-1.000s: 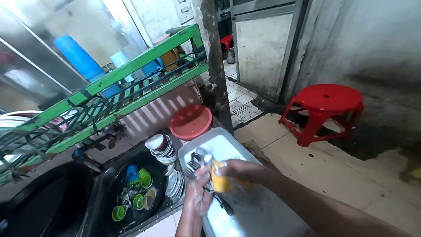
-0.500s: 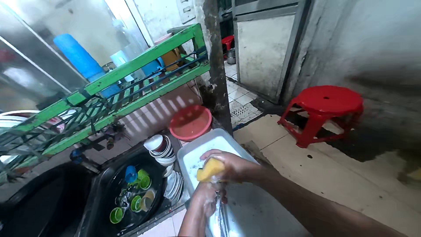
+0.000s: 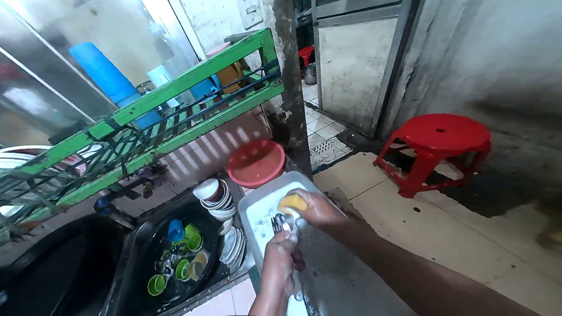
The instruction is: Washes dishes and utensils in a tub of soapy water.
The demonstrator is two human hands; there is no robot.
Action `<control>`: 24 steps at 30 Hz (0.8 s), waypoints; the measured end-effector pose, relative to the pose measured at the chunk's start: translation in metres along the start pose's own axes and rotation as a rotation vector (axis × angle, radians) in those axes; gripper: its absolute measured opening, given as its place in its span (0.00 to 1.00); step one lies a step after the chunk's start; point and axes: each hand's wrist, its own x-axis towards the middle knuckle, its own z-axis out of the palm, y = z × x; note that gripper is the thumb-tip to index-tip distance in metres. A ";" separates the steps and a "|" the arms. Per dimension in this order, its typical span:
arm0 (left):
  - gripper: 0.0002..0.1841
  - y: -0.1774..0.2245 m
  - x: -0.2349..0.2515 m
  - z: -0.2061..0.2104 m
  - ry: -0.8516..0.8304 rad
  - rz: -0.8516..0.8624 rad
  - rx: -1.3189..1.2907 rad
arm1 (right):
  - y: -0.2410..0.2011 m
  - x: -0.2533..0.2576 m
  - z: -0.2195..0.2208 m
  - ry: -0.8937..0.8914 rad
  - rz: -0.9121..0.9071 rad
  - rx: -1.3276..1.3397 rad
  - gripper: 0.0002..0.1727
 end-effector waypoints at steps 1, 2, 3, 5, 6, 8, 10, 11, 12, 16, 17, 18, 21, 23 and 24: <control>0.11 0.001 -0.001 0.000 0.004 -0.025 -0.051 | 0.001 0.003 0.000 0.087 0.029 0.043 0.23; 0.12 0.001 -0.002 -0.001 0.004 -0.039 -0.098 | 0.002 0.006 0.001 0.179 0.076 0.139 0.24; 0.12 0.002 -0.003 -0.002 -0.008 -0.047 -0.133 | 0.001 0.008 0.001 0.243 0.152 0.285 0.27; 0.13 0.001 -0.003 -0.006 -0.069 -0.049 -0.184 | -0.005 0.006 0.003 0.210 0.318 0.554 0.36; 0.13 0.000 -0.003 -0.008 -0.122 -0.045 -0.194 | -0.010 0.002 0.005 0.127 0.370 0.597 0.37; 0.14 -0.002 -0.003 -0.010 -0.211 -0.035 -0.203 | -0.017 0.000 0.008 -0.028 0.405 0.521 0.33; 0.13 -0.004 -0.003 -0.010 -0.216 -0.040 -0.151 | -0.021 0.002 0.002 0.047 0.356 0.415 0.24; 0.12 -0.007 -0.001 -0.009 -0.192 -0.043 -0.101 | -0.021 0.004 -0.002 0.173 0.318 0.447 0.21; 0.12 -0.010 0.001 -0.010 -0.172 -0.043 -0.067 | -0.022 0.007 -0.007 0.304 0.300 0.550 0.21; 0.10 -0.011 0.010 -0.004 -0.106 0.048 -0.118 | -0.035 0.006 0.003 0.455 0.375 0.908 0.27; 0.10 -0.012 0.013 -0.005 -0.117 0.082 -0.106 | -0.036 -0.003 0.013 0.391 0.375 0.869 0.29; 0.10 -0.013 0.014 -0.006 -0.133 0.107 -0.078 | -0.033 -0.012 0.023 0.321 0.335 0.821 0.31; 0.16 -0.009 0.012 -0.017 -0.206 0.154 0.055 | -0.024 -0.023 0.018 0.214 0.217 0.559 0.29; 0.20 -0.007 0.013 -0.026 -0.207 0.227 0.059 | -0.022 -0.020 -0.005 0.082 0.293 0.350 0.30; 0.22 -0.007 0.016 -0.031 -0.205 0.287 0.014 | -0.023 -0.018 -0.015 -0.054 0.332 0.260 0.31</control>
